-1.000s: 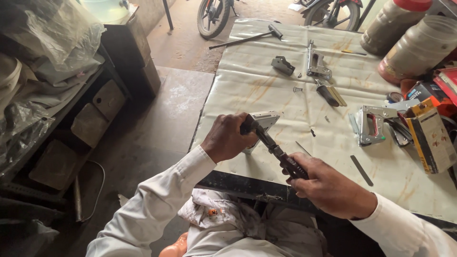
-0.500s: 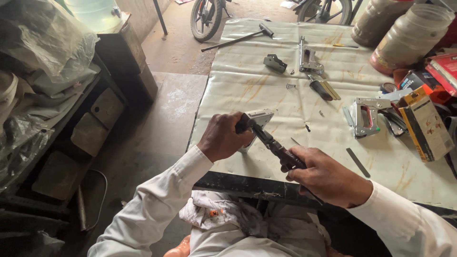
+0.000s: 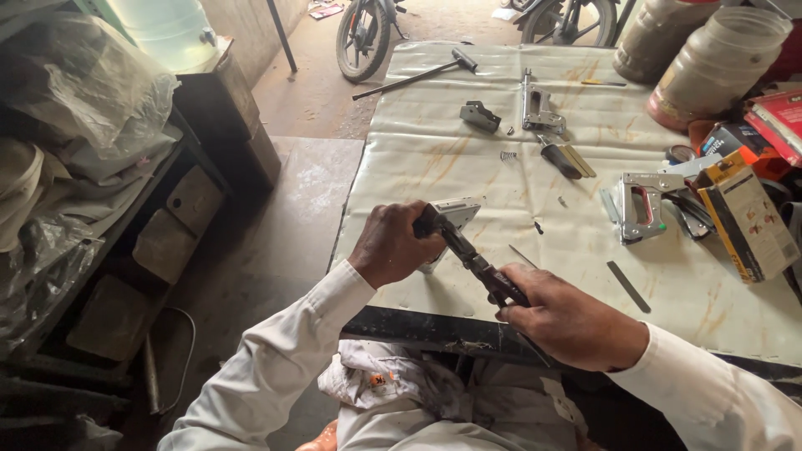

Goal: The user is repairing a metal staple gun using pliers and a screwdriver at a workbench.

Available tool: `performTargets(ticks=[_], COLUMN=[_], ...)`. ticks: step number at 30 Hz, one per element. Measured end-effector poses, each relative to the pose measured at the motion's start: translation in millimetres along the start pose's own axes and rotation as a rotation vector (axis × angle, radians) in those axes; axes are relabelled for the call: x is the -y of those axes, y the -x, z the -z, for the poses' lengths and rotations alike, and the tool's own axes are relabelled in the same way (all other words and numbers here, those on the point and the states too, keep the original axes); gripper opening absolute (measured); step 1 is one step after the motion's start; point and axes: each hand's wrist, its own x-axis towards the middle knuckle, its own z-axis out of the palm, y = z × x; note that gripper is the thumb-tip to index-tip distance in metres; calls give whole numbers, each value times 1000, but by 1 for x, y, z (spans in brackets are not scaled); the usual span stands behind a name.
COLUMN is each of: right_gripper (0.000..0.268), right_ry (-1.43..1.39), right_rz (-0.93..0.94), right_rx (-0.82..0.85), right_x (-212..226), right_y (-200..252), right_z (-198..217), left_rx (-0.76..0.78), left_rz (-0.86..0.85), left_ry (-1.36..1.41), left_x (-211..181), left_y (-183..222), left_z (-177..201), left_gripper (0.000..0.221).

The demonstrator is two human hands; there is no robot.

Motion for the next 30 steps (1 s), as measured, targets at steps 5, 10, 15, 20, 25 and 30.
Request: performTargets(ticks=[5,10,15,20,25,30], right_gripper=[23,25,30,31,34,26], right_ry=[-222,-190,-195,-189,-191,-265], right_rz=[-383,-405,-468,-503,-500,-478], right_rx=[61,60,72,79,80,64], right_x=[32,38,38,44,39,32], right_y=[-3,-5,-10,-13,-14,-14], right_z=[5,5,6,9,9,8], left_rx=[37,76,62,28,29,-1], left_rz=[-14,1,-6,-24,12,-11], left_ry=[-20,16,8,5,13,-14], left_x=[-1,0,3,3,1,7], left_y=[-2,-4,-5,-5,-4,-6], left_z=[2,3,2,1,0,-2], left_gripper=[26,26,24,24,23,23])
